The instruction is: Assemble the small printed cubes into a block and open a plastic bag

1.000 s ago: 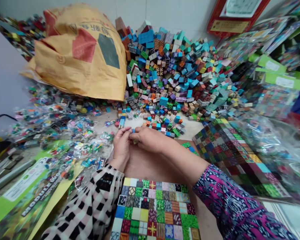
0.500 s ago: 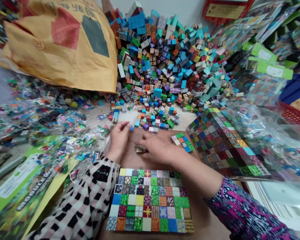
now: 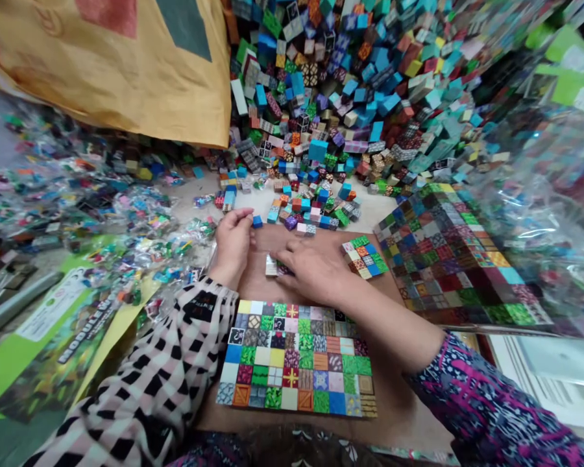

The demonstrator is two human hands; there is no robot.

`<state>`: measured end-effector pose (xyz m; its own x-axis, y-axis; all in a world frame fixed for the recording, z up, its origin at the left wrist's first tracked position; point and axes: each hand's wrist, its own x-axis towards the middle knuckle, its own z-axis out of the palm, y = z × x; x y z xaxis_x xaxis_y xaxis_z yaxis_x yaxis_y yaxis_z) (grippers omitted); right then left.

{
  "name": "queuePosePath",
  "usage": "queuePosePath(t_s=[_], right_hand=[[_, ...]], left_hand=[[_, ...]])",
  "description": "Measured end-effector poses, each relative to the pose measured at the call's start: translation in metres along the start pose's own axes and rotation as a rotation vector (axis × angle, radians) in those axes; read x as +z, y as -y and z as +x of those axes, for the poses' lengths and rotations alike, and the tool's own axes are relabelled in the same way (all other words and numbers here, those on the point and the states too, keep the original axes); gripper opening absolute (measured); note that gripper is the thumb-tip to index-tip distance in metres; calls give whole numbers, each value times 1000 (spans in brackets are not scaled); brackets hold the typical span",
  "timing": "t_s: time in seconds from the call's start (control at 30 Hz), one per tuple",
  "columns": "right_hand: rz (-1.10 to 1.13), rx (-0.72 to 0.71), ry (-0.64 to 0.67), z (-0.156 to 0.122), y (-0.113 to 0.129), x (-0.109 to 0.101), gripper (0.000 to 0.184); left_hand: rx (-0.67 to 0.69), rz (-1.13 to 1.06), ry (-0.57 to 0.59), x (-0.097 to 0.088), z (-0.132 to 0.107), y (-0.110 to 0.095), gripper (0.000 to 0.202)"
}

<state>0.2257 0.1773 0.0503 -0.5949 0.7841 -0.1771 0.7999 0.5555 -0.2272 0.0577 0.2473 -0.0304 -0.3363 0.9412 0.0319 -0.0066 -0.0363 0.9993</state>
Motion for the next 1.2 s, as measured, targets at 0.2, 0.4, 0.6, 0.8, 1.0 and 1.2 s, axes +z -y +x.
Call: queuePosePath(t_s=[0.2,0.4,0.6,0.8,1.0,1.2], right_hand=[[78,-38,-28,0,-3,-1,36],[252,-88,-54,-7,-3,0,40],[364,-113,23,-22,27,-7,37],[295,-122,94,-28,54,-15,22],[306,-142,93,-32,55,-12,21],[369,-131,48,-33,52,-3,18]], left_hand=[[-115,-196,-17,3,-4,-13,15],[-153,-235,-32,3,-5,-18,15],[-163,-222,-26,3,-6,-20,16],[-143,-207,-17,2,-6,-18,16],[-150,-205,-14,3,-6,-18,15],[-137,-177,-7,3,-7,-18,15]])
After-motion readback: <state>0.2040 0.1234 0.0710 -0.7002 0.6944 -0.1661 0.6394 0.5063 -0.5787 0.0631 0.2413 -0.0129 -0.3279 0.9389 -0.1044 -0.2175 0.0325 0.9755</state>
